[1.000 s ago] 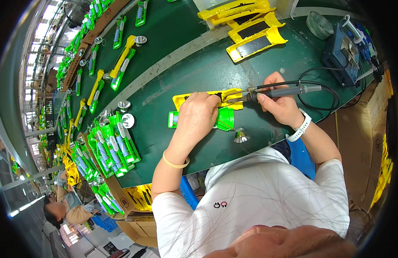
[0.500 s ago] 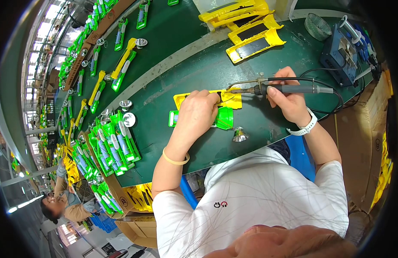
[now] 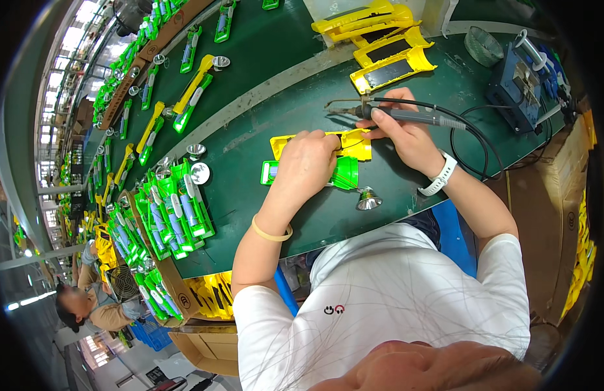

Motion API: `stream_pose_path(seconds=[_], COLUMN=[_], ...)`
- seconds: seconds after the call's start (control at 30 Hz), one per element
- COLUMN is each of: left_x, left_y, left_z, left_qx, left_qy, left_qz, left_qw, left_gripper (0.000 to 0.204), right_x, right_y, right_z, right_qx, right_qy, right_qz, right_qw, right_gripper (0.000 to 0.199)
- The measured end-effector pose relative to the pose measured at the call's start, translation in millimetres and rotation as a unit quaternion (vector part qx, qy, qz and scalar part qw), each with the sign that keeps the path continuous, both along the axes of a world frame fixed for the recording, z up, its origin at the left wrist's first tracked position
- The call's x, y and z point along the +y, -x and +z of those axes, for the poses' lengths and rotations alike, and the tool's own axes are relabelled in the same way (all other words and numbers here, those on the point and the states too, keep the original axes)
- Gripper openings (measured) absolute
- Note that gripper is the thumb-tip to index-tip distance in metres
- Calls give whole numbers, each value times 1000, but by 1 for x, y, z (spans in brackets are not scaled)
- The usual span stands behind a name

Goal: The person solders wires and electronic components inside flashlight casings using a soldering iron, snaps the casing halves together by hand, and places the assembled flashlights onto the conveyor belt.

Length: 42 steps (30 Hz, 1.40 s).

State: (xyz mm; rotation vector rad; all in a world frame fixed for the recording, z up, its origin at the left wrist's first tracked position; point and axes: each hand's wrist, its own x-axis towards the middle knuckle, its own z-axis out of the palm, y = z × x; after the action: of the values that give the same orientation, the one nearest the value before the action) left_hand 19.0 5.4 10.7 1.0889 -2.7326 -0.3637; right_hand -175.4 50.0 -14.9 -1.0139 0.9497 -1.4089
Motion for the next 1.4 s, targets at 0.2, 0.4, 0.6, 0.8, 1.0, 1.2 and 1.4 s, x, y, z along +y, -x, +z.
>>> stream_pose_path(seconds=[0.2, 0.4, 0.6, 0.8, 1.0, 1.2, 1.4], left_x=[18, 21, 29, 35, -13, -27, -30], left_y=[1, -9, -37, -50, -57, -66, -71], left_z=[-5, 14, 23, 5, 3, 2, -2], left_qx=[33, 118, 492, 524, 212, 111, 128], left_qy=[6, -10, -531, -466, -21, -90, -132], left_qz=[-34, -15, 145, 201, 38, -22, -20], left_qw=[999, 993, 675, 684, 976, 989, 983], left_gripper=[8, 13, 21, 13, 9, 11, 13], right_x=[26, 32, 36, 35, 30, 27, 25], right_y=[4, 3, 4, -4, -34, -50, -45], right_z=[-3, -6, -11, 3, 9, -6, -14], right_qx=[-41, -38, -6, 11, -3, 24, 167], right_qy=[-30, -28, -16, 36, 4, -29, -5], right_qz=[-21, -25, -58, -93, -78, -56, -32], right_qw=[998, 999, 998, 995, 997, 998, 985], right_gripper=[24, 24, 23, 25, 24, 24, 24])
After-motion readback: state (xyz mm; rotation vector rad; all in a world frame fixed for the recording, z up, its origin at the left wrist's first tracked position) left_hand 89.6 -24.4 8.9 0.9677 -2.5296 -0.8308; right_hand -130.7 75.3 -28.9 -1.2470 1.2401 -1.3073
